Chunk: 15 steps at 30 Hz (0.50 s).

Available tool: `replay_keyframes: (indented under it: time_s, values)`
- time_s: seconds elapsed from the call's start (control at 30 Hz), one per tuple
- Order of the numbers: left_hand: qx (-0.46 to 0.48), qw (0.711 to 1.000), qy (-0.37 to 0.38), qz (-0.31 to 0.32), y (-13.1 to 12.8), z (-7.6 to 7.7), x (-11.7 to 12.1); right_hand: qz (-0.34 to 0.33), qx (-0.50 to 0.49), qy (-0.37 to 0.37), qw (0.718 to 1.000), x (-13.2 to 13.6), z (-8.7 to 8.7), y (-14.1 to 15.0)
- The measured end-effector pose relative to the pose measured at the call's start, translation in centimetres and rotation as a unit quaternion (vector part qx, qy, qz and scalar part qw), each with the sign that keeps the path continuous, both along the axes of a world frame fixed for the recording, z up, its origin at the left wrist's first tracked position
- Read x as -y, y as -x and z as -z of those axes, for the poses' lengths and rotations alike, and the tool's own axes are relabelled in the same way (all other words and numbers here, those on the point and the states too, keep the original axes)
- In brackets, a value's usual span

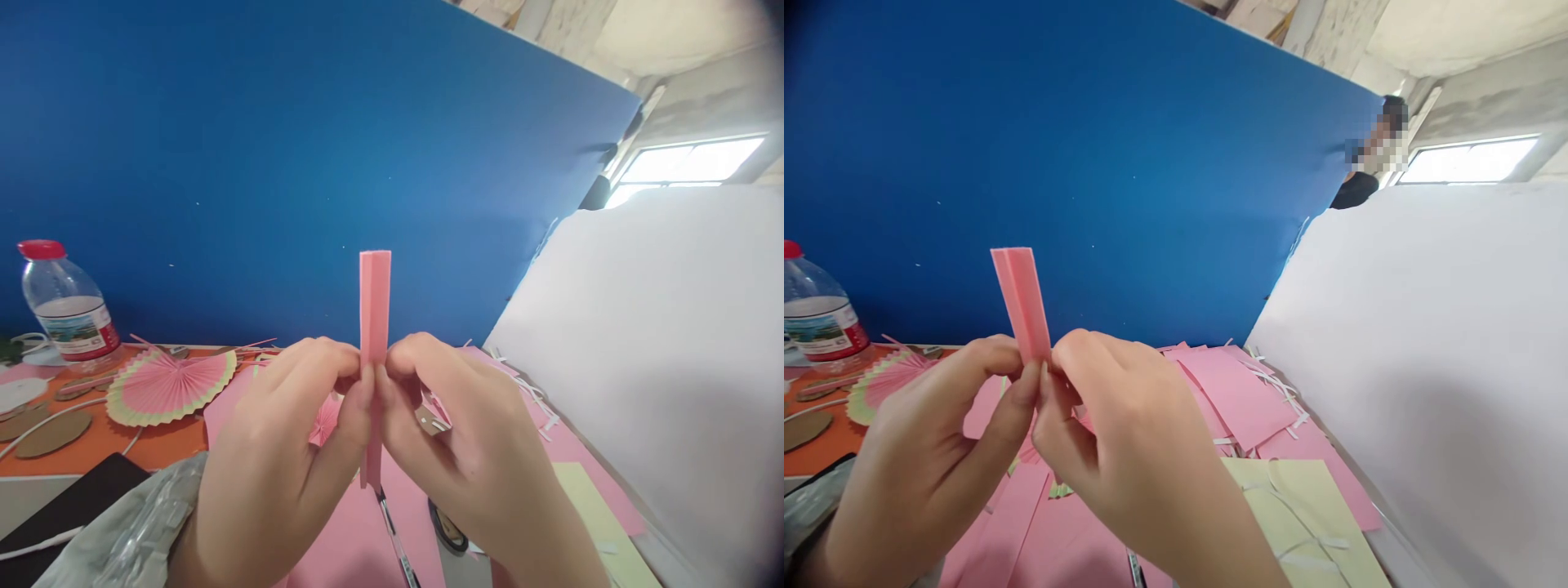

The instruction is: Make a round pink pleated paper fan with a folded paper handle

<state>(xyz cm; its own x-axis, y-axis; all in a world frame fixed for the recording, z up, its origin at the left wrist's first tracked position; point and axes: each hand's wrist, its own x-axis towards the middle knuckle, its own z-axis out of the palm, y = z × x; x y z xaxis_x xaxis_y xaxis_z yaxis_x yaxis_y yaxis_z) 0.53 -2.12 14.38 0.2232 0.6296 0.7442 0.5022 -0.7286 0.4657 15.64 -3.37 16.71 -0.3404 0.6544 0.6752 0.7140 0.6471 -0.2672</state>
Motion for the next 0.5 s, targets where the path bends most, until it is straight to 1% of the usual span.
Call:
replay_keyframes:
  time_s: [0.17,0.3,0.37,0.43,0.5]
  values:
    - [0.001,1.000,-0.028,0.003,-0.2,-0.2,0.3,0.018,0.024,-0.094,0.995,0.0,0.2,0.4]
    - [0.003,1.000,-0.025,-0.012,-0.1,-0.3,0.4,0.023,0.042,-0.124,0.991,0.1,-0.1,0.5]
    - [0.023,1.000,0.000,0.013,0.0,-0.4,0.4,0.001,0.031,-0.098,0.995,0.3,-0.4,0.4]
    - [0.059,0.995,0.051,0.066,0.2,-0.5,0.5,-0.038,0.007,-0.035,0.999,0.4,-0.6,0.3]
    - [0.081,0.984,0.110,0.117,0.2,-0.6,0.7,-0.069,-0.024,0.024,0.997,0.6,-0.8,0.1]
